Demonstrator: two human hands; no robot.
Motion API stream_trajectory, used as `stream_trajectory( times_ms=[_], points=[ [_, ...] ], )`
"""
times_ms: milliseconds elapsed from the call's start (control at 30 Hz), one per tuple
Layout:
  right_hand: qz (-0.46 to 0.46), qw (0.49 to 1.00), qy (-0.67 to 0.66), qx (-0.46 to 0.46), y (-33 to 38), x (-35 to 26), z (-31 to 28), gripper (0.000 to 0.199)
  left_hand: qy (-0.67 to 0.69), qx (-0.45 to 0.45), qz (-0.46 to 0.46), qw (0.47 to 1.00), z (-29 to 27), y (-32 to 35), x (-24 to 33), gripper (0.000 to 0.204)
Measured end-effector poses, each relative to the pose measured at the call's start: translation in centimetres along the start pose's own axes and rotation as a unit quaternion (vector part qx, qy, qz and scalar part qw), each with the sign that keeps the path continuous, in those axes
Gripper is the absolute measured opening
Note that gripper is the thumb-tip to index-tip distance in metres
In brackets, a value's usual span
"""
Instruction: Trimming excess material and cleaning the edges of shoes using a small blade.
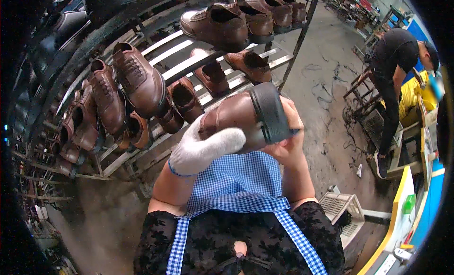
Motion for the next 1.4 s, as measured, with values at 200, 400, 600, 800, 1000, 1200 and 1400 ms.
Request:
stream_trajectory(
  times_ms=[200,400,600,800,1000,1200,1400],
  points=[
    [0.155,0.988,-0.004,0.018,1.9,0.7,-2.2,0.056,0.011,0.064,-0.134,0.989,-2.3,-0.4,-5.8,0.031],
    [0.013,0.97,0.201,-0.134,0.0,-2.4,-1.6,0.034,-0.073,0.021,-0.087,0.993,-1.9,0.6,-8.0,0.031],
    [-0.089,0.912,0.341,-0.211,0.5,-2.9,-0.3,0.021,-0.268,0.038,0.03,0.962,-3.1,0.8,-9.2,0.031],
    [0.359,0.795,-0.468,0.138,3.6,4.8,-2.0,0.007,-0.098,0.055,-0.07,0.991,-2.8,1.7,-8.9,0.033],
    [0.36,0.898,-0.244,-0.057,6.9,4.0,-0.9,0.051,-0.132,-0.03,-0.029,0.99,-1.6,1.7,-8.5,0.029],
    [0.495,0.801,-0.327,-0.085,12.7,5.6,-0.4,0.096,-0.592,-0.19,0.232,0.748,-1.6,3.9,-15.4,0.036],
    [0.581,0.699,-0.416,0.035,19.0,6.3,1.5,0.086,-0.495,-0.299,0.108,0.808,0.9,3.7,-9.8,0.035]
  ],
)
Point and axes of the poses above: each hand's wrist, its own y-axis away from the middle knuckle, its own z-axis out of the palm, x = y × z, the point moved 5 cm from there along -y, towards the middle knuckle
